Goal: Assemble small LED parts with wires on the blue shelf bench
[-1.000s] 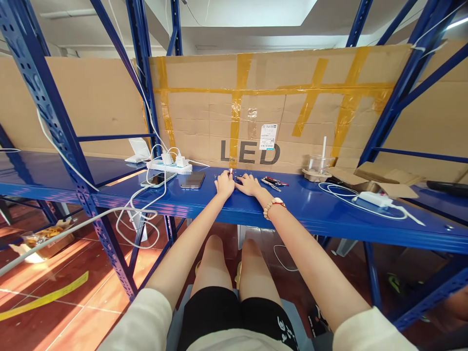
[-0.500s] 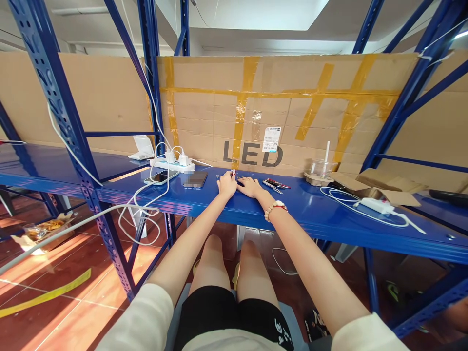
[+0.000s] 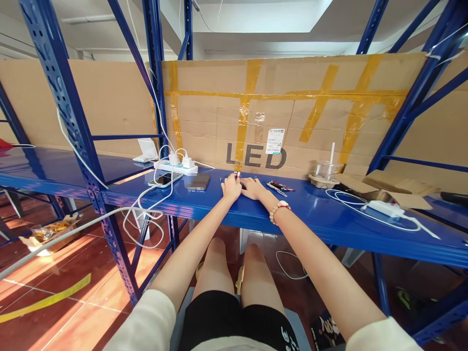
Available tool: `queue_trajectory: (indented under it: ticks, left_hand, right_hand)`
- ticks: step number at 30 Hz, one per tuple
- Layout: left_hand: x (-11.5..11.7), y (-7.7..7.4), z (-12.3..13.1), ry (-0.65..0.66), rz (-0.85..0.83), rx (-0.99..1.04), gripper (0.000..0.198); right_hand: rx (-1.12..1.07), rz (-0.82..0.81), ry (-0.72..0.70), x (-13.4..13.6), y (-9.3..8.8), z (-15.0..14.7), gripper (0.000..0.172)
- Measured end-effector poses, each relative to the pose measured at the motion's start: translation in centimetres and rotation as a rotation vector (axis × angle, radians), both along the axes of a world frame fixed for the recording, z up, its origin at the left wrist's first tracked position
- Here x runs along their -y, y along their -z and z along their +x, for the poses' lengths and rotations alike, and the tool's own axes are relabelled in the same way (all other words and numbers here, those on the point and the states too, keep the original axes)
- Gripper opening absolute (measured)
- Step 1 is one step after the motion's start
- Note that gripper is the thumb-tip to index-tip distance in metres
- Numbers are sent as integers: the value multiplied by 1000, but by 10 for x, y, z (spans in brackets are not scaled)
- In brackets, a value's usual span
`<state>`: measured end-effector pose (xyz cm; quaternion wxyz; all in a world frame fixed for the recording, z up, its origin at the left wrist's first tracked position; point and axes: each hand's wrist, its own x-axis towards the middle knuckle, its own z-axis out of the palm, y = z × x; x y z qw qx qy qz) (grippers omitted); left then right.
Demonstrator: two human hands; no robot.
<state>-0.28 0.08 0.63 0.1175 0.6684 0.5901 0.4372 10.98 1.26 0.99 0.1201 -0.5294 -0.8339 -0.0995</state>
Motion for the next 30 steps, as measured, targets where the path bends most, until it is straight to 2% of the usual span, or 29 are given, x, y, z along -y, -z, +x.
queue_trajectory:
  ticks: [3,8,15,20,25,30]
  left_hand:
    - [2,-3,0,4,12,22,22]
    - [-4,-10,1,-67,-42,130,25]
    - [-15,-10,-1,-85,-70,162,25]
    - [-10,-7,-3,-71,9,17,25]
    - [-3,-7,0,-91,78,-174,25]
    - [-2,-5,1,-62,97,-211,24]
  right_hand:
    - [-22,-35,-22,-2,-3,-1,43]
    - [-130,-107,71,-11,-6,-6,46]
    - [-127,-67,59,-16,-2,-20,40]
    - [-241,-4,187,-19,4,-16,44]
    - [-189,-93,199,-17,6,-15,41]
    - [-269,6,242,-11,7,-15,37]
